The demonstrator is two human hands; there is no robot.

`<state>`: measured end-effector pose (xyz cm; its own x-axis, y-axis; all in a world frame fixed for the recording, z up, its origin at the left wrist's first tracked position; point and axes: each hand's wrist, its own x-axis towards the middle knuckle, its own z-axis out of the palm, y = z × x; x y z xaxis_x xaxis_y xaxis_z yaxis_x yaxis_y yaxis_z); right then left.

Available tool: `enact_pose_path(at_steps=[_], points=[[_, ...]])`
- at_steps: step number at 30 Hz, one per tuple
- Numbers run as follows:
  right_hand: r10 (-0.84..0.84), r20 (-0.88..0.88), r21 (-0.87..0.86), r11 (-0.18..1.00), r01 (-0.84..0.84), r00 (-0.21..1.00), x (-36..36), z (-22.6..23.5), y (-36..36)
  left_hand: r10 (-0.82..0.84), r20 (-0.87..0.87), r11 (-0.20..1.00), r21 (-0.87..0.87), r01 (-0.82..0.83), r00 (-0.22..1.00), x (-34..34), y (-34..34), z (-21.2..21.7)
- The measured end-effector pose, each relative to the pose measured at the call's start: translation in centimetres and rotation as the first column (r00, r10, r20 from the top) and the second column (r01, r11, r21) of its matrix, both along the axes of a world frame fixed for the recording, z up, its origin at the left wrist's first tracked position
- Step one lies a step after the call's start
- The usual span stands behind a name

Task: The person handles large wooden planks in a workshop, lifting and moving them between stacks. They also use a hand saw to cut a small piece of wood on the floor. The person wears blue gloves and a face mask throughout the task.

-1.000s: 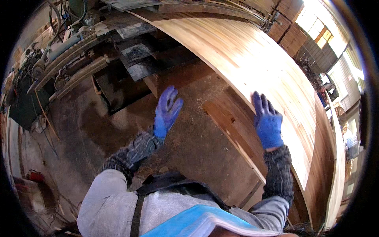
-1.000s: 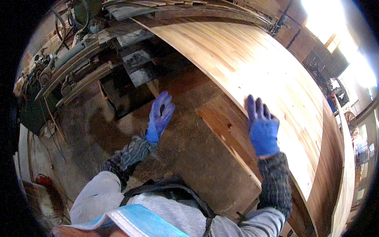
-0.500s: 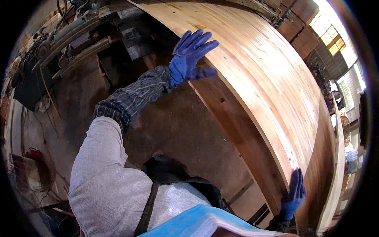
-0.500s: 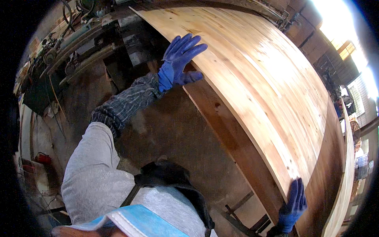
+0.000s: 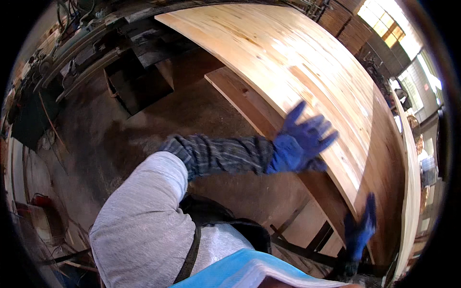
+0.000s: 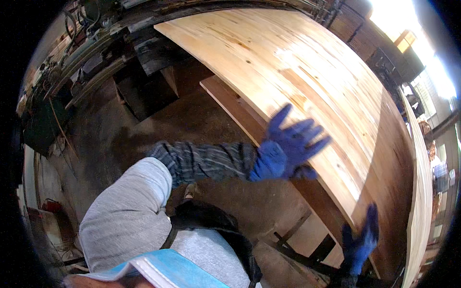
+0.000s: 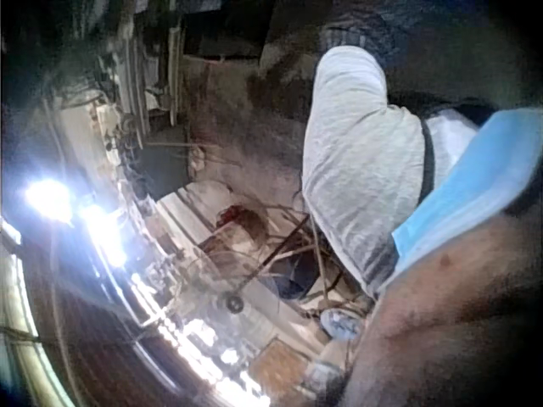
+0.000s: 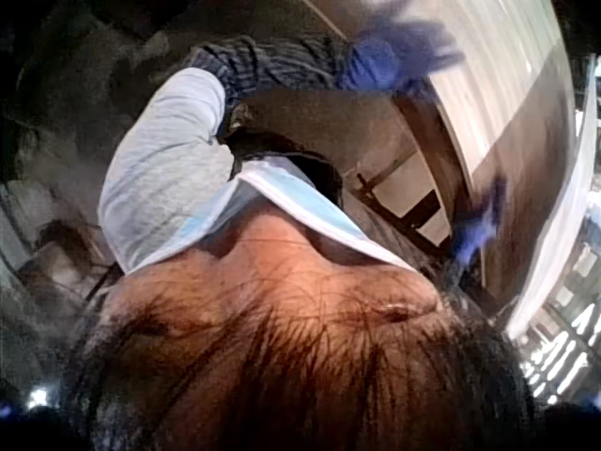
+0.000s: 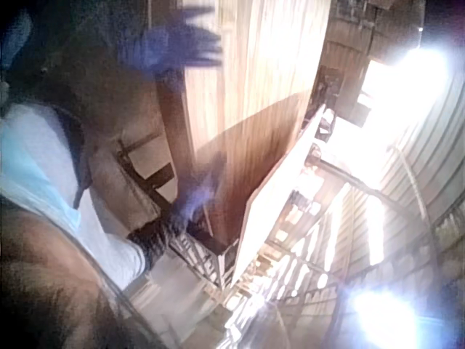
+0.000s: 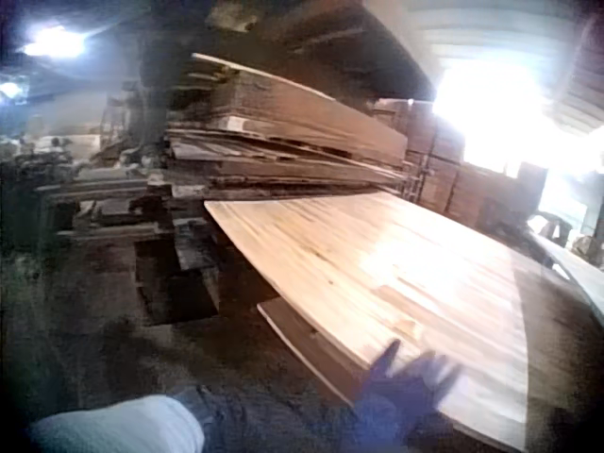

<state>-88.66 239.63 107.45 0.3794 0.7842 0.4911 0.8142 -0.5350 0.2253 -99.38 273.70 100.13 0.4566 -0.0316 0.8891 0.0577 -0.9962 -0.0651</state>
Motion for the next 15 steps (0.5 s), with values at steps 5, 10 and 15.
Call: enact_pose_path(at_steps=[5, 10, 15], points=[[0.31, -0.074, 0.041, 0.951, -0.308, 0.948, -1.4, -1.5, 10.1, -0.591, -0.008, 0.801, -0.122, 0.586, 0.806, -0.6, -7.9, 0.5], [0.018, 0.04, 0.066, 0.998, -0.02, 0.999, -2.0, -1.1, 4.6, -0.411, -0.196, 0.912, -0.071, 0.405, 0.89, -5.8, -2.7, 2.1], [-0.178, -0.113, 0.249, 0.947, 0.201, 0.978, -4.5, -1.9, -1.4, -0.118, -0.272, 0.992, 0.007, 0.124, 0.955, -9.8, 7.5, 3.6]])
